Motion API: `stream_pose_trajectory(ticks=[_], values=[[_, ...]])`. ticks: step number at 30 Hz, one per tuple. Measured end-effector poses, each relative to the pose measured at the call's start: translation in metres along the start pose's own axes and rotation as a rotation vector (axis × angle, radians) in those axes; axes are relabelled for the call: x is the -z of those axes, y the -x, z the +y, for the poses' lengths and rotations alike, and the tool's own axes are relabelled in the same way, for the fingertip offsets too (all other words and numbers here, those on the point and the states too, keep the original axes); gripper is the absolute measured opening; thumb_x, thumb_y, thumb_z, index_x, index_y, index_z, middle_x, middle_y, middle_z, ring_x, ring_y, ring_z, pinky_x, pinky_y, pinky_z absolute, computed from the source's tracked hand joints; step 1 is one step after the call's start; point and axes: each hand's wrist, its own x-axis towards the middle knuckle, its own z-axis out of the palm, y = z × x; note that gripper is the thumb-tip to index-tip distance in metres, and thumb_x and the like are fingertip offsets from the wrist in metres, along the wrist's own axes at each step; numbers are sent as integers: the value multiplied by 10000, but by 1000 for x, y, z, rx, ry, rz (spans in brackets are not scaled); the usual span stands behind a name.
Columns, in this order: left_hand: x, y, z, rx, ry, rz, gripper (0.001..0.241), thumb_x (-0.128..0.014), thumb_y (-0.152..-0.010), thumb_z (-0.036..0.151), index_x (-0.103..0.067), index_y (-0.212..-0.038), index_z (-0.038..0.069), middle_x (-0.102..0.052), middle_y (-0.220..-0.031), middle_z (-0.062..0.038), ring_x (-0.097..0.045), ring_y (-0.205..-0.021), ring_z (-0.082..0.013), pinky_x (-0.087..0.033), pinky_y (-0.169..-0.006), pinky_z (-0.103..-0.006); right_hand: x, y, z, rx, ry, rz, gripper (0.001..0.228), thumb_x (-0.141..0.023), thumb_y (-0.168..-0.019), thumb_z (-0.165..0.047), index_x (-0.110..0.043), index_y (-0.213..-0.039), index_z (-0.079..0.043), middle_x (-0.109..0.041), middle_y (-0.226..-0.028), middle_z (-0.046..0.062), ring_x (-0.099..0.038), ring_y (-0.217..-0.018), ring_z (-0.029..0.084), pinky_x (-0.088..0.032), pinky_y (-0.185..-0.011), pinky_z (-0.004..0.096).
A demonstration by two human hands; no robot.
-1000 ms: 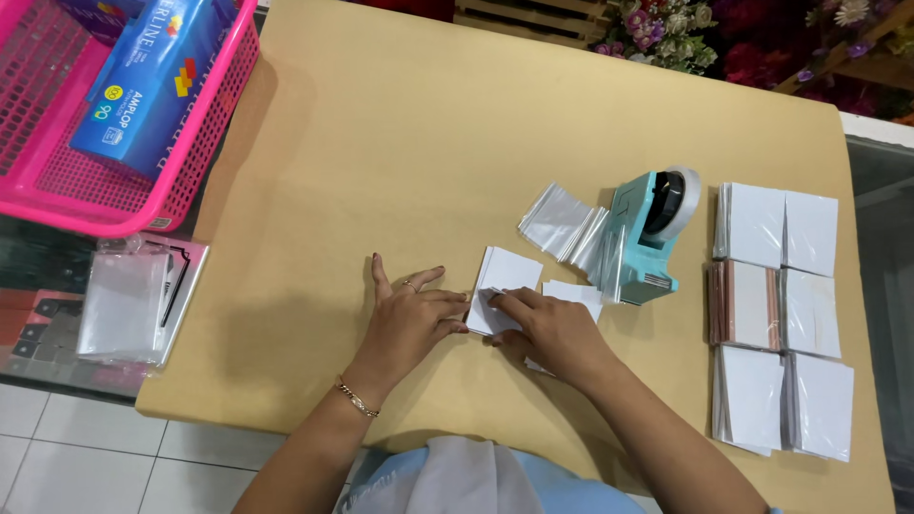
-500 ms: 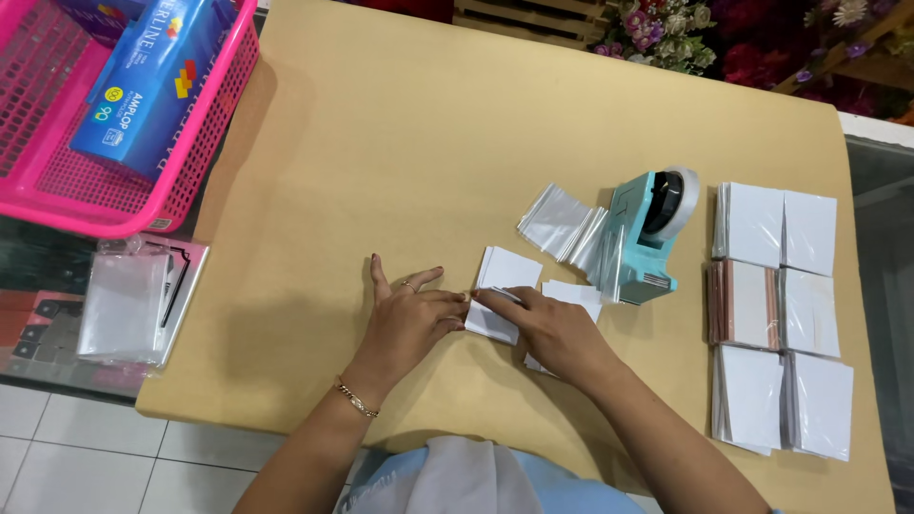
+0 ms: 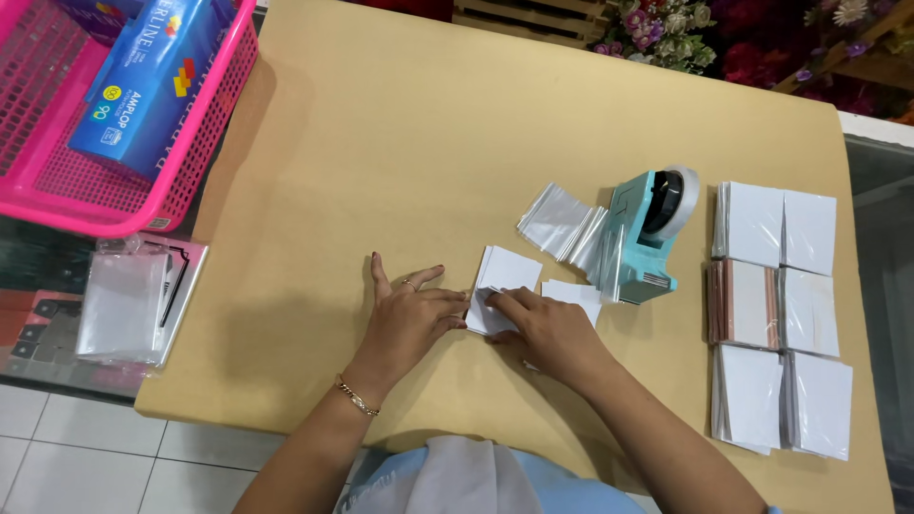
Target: The person places small white cards into clear plastic bags and seals them. The person handles the cards and bags one at a time, using a tape dispenser to seal the bags after insertion.
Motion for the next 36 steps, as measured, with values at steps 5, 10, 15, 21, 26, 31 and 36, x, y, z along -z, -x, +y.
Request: stream_pose_trajectory(ticks=[5, 10, 15, 21, 26, 31, 36], values=[[-7, 0, -5, -9, -7, 23, 216, -672, -883, 485, -747, -1070, 405, -746, -1147, 176, -504, -1389, -158, 3, -1092, -870, 10, 2, -2, 4, -64, -21, 401, -657, -963, -318, -546, -1325, -186, -687, -1226, 140, -753, -972, 388, -634, -742, 507], [-14, -2, -9, -48, -8, 59, 180, -656, -910, 466, -753, -1044, 394, -750, -1131, 171, -514, -1376, -145, 0, -1089, -870, 11, 3, -1, 6, -110, -7, 375, -619, -974, -297, -557, -1322, -171, -697, -1201, 149, -755, -943, 406, -626, -732, 526], [-5, 0, 1, -95, 41, 228, 180, -717, -867, 451, -755, -1003, 340, -764, -1081, 126, -594, -1275, -177, -57, -1089, -856, 6, 4, -5, 25, -33, 48, 292, -486, -1022, -191, -544, -1306, -164, -691, -1202, 166, -751, -983, 400, -632, -730, 509], [-28, -11, 6, -77, -22, 413, 71, -726, -903, 391, -722, -954, 342, -755, -946, 124, -626, -1222, -142, -64, -1100, -815, -9, 6, 2, 23, 115, -11, 337, -446, -1051, -226, -457, -1383, -173, -658, -1257, 178, -702, -1133, 403, -628, -778, 497], [-10, -9, 17, 16, 38, 261, 303, -735, -883, 424, -651, -1162, 337, -734, -1106, 72, -596, -1266, -192, -68, -1110, -807, -13, 12, 13, -28, -9, 257, 582, -446, -987, -43, -328, -1534, -201, -721, -1089, 162, -745, -927, 409, -611, -709, 528], [1, -3, 28, -28, -34, 27, 431, -711, -886, 424, -632, -1306, 371, -594, -1427, -2, -451, -1423, -308, -81, -1059, -885, 1, 36, 24, -51, 120, 817, 270, -643, -937, -92, -699, -1160, -234, -758, -829, -15, -747, -721, 196, -575, -586, 300], [-9, -3, 25, -22, -103, 29, 340, -643, -915, 435, -662, -1250, 379, -587, -1435, 6, -426, -1440, -287, -85, -1077, -870, -12, 80, 26, -37, 99, 961, 227, -643, -961, -81, -770, -1099, -210, -795, -1065, 18, -760, -1000, 231, -615, -835, 343]])
